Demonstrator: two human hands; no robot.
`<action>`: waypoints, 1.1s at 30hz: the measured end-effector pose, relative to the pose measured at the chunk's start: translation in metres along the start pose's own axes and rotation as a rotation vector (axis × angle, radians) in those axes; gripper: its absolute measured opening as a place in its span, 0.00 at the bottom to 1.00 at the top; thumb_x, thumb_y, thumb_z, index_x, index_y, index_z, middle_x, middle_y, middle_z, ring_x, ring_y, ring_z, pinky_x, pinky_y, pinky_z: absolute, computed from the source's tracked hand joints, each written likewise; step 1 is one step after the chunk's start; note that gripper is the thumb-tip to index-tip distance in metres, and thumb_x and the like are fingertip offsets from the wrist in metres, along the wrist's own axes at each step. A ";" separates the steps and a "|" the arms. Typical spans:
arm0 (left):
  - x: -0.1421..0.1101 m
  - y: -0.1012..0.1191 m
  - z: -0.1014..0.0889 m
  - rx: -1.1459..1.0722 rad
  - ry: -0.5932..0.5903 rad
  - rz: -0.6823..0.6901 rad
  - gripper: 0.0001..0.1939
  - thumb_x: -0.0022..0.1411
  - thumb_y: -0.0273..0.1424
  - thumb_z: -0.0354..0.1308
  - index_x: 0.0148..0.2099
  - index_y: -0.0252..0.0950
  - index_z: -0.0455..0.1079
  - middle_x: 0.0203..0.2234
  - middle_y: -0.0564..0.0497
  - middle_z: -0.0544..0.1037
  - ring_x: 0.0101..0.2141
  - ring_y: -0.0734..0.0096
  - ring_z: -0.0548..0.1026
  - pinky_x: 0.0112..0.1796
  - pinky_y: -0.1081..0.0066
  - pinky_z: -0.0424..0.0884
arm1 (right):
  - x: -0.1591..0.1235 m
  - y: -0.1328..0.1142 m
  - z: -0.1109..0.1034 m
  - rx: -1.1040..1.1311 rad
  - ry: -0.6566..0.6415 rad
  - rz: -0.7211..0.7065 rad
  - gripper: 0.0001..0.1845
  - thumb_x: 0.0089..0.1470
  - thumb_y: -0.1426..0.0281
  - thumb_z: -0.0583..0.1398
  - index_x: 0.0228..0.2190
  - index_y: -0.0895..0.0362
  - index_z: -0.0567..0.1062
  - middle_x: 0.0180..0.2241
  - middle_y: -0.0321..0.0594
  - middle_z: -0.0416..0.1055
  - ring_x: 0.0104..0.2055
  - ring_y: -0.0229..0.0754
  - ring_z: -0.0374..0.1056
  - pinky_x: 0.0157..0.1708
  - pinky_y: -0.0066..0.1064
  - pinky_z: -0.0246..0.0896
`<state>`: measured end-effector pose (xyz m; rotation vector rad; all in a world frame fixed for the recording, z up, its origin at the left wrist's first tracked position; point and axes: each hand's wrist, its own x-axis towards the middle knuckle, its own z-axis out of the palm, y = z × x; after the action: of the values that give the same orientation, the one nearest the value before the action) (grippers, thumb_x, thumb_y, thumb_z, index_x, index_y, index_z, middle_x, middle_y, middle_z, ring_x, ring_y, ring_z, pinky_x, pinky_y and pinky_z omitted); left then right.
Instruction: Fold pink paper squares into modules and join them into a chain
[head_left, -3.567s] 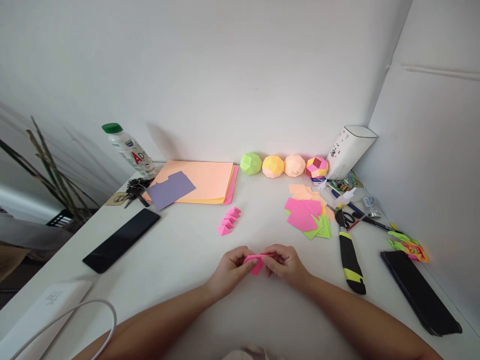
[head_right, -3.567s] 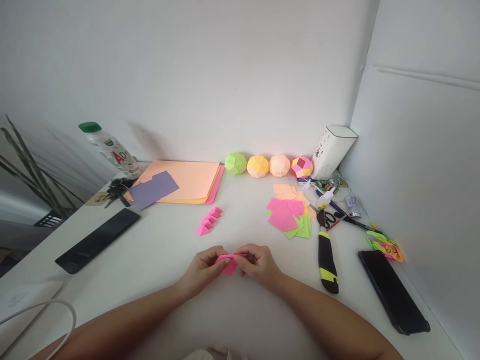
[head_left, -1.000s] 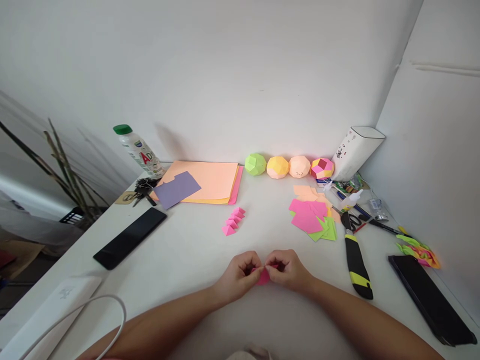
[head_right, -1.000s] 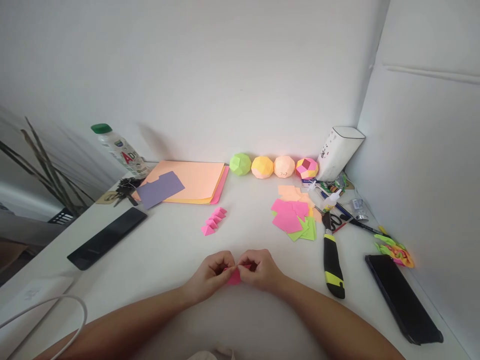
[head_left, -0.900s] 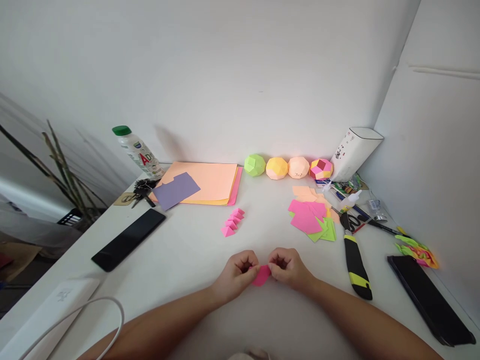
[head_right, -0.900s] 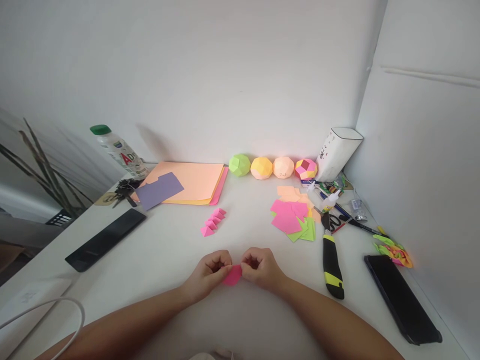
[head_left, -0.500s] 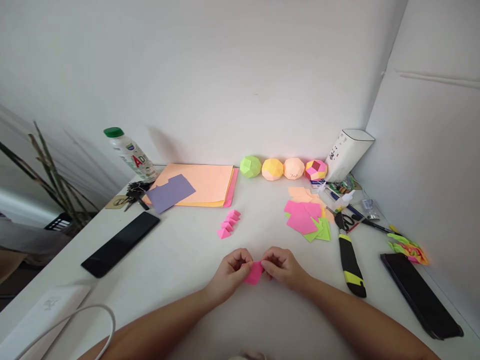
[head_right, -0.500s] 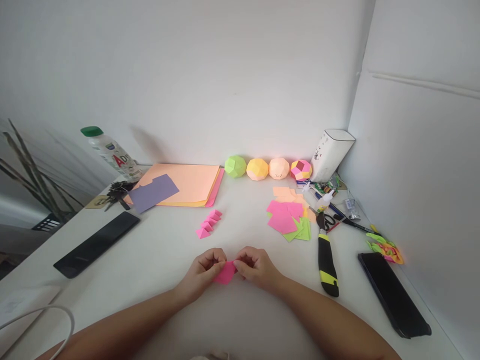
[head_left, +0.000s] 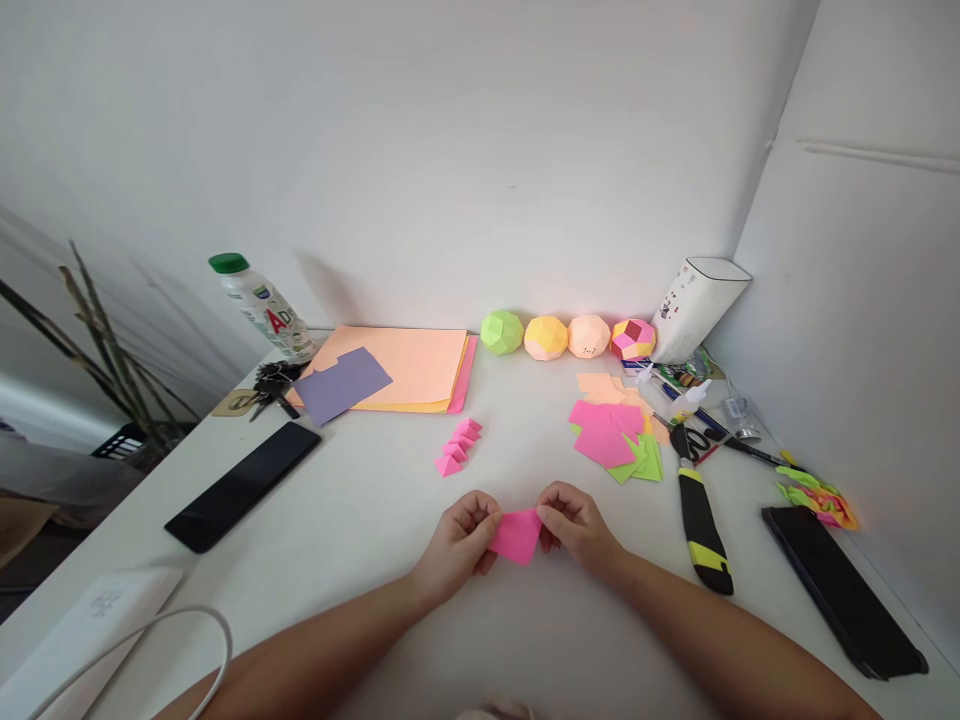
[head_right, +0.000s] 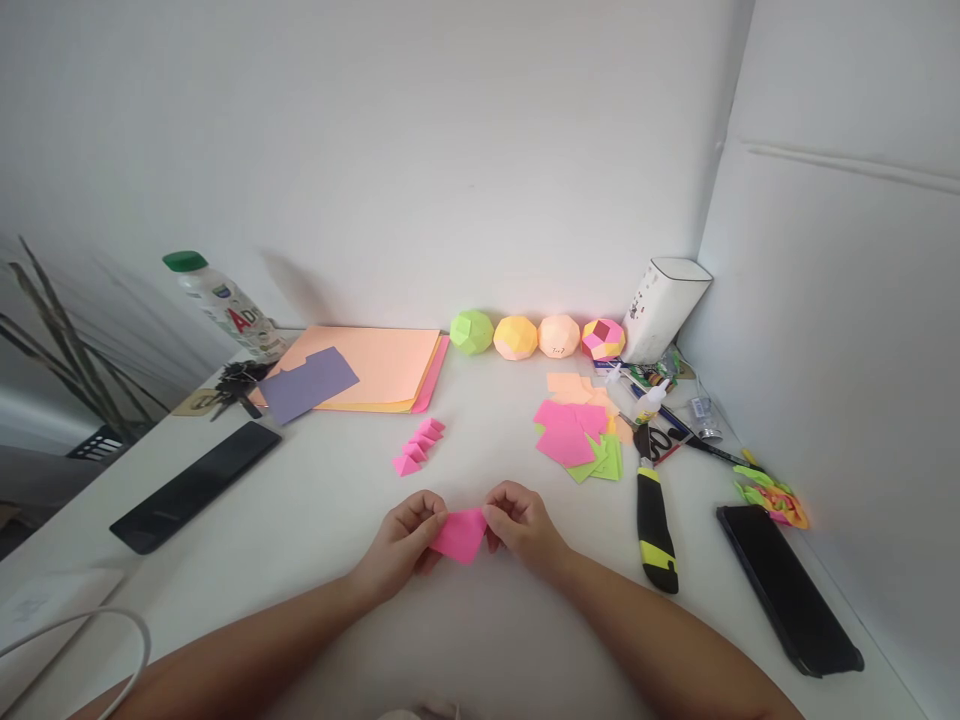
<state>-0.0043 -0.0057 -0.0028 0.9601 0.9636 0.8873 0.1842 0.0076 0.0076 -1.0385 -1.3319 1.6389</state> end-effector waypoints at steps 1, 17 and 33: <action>0.000 -0.001 0.000 -0.001 -0.001 0.000 0.16 0.57 0.44 0.55 0.30 0.38 0.58 0.10 0.64 0.62 0.10 0.83 0.57 0.13 0.81 0.49 | 0.000 0.001 0.000 0.010 0.000 0.001 0.11 0.52 0.63 0.59 0.25 0.57 0.66 0.17 0.30 0.64 0.19 0.33 0.61 0.20 0.25 0.56; 0.004 0.005 -0.002 -0.044 0.004 -0.029 0.17 0.55 0.45 0.58 0.28 0.36 0.61 0.05 0.61 0.65 0.08 0.82 0.56 0.12 0.81 0.50 | 0.004 0.006 -0.003 0.036 -0.001 0.012 0.13 0.53 0.60 0.60 0.31 0.58 0.69 0.17 0.31 0.65 0.17 0.32 0.61 0.19 0.25 0.55; 0.000 0.013 0.001 0.238 -0.185 0.028 0.16 0.61 0.44 0.51 0.42 0.36 0.68 0.25 0.54 0.69 0.18 0.80 0.60 0.19 0.78 0.57 | 0.005 0.016 -0.003 0.002 -0.007 -0.010 0.16 0.49 0.63 0.63 0.39 0.57 0.72 0.23 0.34 0.69 0.19 0.31 0.60 0.20 0.26 0.56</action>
<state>-0.0059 -0.0019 0.0094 1.2386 0.9118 0.7024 0.1835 0.0107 -0.0094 -1.0236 -1.3378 1.6374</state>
